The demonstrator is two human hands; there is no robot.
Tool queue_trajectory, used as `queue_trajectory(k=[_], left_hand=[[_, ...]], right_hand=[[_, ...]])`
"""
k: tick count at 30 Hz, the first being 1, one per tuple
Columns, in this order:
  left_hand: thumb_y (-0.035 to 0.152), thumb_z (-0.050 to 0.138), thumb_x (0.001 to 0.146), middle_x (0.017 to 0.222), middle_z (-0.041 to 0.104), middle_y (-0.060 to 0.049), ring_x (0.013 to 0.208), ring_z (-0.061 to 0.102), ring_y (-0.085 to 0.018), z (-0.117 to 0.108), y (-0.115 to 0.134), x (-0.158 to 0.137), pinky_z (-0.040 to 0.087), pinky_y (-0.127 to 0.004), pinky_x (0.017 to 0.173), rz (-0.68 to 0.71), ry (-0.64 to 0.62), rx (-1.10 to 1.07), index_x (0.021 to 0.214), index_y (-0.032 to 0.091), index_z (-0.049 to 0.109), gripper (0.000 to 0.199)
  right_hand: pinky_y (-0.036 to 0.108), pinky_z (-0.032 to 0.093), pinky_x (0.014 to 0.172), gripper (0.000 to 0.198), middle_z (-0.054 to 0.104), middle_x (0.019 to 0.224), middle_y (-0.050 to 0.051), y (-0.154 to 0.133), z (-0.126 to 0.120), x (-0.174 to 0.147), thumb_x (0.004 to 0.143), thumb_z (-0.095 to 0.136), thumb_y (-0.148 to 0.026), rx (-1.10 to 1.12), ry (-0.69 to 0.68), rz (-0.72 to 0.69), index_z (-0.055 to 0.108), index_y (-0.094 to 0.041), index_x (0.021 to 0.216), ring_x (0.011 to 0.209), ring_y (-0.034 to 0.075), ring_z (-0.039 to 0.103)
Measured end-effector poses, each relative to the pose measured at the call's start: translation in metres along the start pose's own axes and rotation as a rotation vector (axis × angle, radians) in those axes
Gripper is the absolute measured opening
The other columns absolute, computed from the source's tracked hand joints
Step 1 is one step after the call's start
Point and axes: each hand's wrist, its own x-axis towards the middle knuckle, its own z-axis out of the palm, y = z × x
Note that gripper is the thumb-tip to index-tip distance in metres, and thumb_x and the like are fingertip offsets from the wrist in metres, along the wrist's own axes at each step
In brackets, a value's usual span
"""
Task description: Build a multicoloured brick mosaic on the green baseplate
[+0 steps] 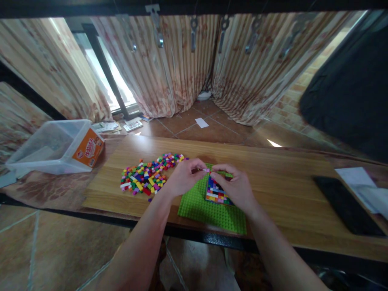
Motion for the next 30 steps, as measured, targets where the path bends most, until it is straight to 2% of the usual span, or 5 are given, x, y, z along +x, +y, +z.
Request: queue_trajectory(k=[3, 15, 20, 25, 30], left_hand=[[0.020, 0.065, 0.083, 0.073, 0.067, 0.000, 0.067, 0.057, -0.010, 0.004, 0.004, 0.000, 0.045, -0.021, 0.065, 0.008, -0.012, -0.025, 0.082, 0.014, 0.069, 0.007], [0.020, 0.067, 0.081, 0.075, 0.071, -0.003, 0.069, 0.063, -0.012, 0.006, 0.010, -0.002, 0.049, -0.022, 0.067, 0.033, -0.052, -0.079, 0.082, 0.012, 0.071, 0.009], [0.018, 0.063, 0.085, 0.081, 0.073, -0.004, 0.074, 0.065, -0.013, 0.007, 0.008, -0.002, 0.051, -0.023, 0.072, 0.082, -0.070, -0.044, 0.086, 0.013, 0.071, 0.010], [0.013, 0.057, 0.089, 0.088, 0.074, -0.004, 0.082, 0.067, -0.014, 0.008, 0.006, -0.001, 0.050, -0.026, 0.077, 0.183, -0.028, 0.122, 0.090, 0.015, 0.073, 0.016], [0.013, 0.055, 0.091, 0.088, 0.070, -0.006, 0.082, 0.066, -0.015, 0.017, 0.003, 0.001, 0.050, -0.027, 0.077, 0.282, -0.062, 0.264, 0.091, 0.016, 0.073, 0.018]], right_hand=[[0.035, 0.049, 0.084, 0.019, 0.074, 0.094, 0.004, -0.002, 0.000, -0.002, 0.084, 0.069, -0.041, -0.013, -0.043, -0.047, 0.074, -0.024, 0.092, 0.090, 0.021, 0.066], [0.030, 0.048, 0.074, 0.015, 0.071, 0.080, 0.000, -0.009, -0.013, -0.004, 0.085, 0.068, -0.036, 0.058, -0.112, 0.001, 0.074, -0.023, 0.082, 0.077, 0.017, 0.065], [0.030, 0.049, 0.078, 0.010, 0.073, 0.082, 0.001, -0.004, -0.020, -0.001, 0.081, 0.071, -0.032, 0.192, 0.066, 0.023, 0.074, -0.023, 0.080, 0.080, 0.016, 0.065], [0.029, 0.050, 0.069, 0.012, 0.072, 0.075, 0.000, -0.001, -0.022, 0.004, 0.073, 0.078, -0.033, 0.406, 0.221, 0.115, 0.073, -0.022, 0.075, 0.070, 0.015, 0.063], [0.029, 0.049, 0.067, 0.015, 0.071, 0.073, 0.000, 0.002, -0.019, 0.007, 0.070, 0.078, -0.035, 0.380, 0.268, 0.167, 0.073, -0.021, 0.073, 0.067, 0.015, 0.062]])
